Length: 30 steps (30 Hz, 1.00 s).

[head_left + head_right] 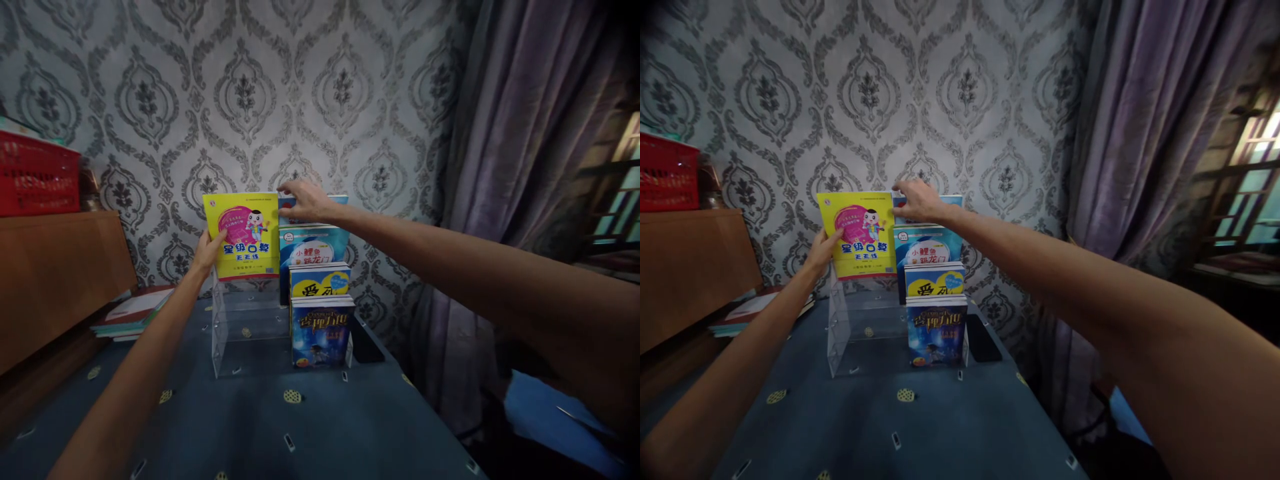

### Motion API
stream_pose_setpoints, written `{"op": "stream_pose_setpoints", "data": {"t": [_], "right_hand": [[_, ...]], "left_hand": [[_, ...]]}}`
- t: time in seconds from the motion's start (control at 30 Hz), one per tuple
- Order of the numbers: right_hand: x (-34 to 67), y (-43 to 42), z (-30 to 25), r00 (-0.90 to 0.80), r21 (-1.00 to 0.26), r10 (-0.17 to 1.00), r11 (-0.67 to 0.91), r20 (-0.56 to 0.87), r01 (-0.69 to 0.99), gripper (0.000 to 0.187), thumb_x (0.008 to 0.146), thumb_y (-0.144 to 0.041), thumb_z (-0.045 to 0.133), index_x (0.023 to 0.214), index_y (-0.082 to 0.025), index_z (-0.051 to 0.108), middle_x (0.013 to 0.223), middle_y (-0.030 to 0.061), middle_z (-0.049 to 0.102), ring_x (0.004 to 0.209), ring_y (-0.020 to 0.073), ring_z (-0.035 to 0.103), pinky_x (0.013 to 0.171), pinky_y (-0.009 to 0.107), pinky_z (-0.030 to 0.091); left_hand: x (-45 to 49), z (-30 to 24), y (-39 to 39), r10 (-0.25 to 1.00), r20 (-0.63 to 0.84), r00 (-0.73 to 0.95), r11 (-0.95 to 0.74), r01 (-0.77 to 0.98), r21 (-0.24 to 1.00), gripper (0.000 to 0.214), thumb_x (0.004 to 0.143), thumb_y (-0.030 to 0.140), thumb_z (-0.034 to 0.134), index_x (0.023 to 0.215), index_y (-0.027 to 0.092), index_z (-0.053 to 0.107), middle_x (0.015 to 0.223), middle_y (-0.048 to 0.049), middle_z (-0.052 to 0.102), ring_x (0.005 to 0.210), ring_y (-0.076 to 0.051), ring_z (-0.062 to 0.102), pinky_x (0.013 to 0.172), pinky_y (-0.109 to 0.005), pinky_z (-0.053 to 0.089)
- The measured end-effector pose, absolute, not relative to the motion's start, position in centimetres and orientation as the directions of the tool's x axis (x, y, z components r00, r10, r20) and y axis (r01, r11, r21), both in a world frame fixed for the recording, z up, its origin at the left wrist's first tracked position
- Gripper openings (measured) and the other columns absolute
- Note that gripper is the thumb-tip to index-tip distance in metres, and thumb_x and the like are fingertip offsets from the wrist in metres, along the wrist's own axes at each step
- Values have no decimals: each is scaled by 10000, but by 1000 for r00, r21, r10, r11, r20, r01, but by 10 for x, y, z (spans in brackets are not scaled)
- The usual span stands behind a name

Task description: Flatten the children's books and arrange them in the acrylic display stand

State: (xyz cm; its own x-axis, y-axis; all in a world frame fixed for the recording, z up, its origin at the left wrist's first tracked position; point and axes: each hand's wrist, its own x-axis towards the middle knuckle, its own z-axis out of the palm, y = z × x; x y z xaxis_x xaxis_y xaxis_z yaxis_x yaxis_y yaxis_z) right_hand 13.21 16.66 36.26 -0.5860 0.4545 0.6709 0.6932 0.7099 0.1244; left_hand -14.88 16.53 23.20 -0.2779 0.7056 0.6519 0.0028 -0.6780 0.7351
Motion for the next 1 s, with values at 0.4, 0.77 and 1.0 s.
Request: {"op": "stream_pose_setpoints", "data": {"t": [0.4, 0.77, 1.0], "right_hand": [[130, 165, 352, -508, 75, 385, 737, 771, 672, 443, 890, -305, 632, 1286, -113, 588, 1226, 182, 644, 1171, 346, 565, 1010, 540, 446], [119, 51, 176, -754, 161, -76, 986, 652, 40, 231, 973, -114, 441, 1117, -194, 602, 1065, 108, 678, 1054, 243, 602, 922, 428, 507], [100, -8, 19, -805, -403, 273, 914, 526, 47, 208, 972, -105, 486, 1082, -199, 636, 968, 79, 709, 972, 206, 638, 874, 352, 548]], "left_hand": [[-159, 230, 164, 671, 664, -331, -676, 94, 730, 487, 729, 534, 780, 977, 201, 525, 896, -24, 729, 775, -189, 721, 669, -300, 596], [-191, 147, 140, 485, 698, -527, -450, 534, 716, 230, 970, 387, 438, 1098, 205, 497, 1007, -67, 664, 960, -183, 682, 760, -287, 554], [-234, 42, 75, 614, 593, -521, 48, 774, 631, 181, 844, 190, 545, 1009, 159, 611, 1184, -183, 671, 1257, -343, 562, 1110, -554, 406]]}}
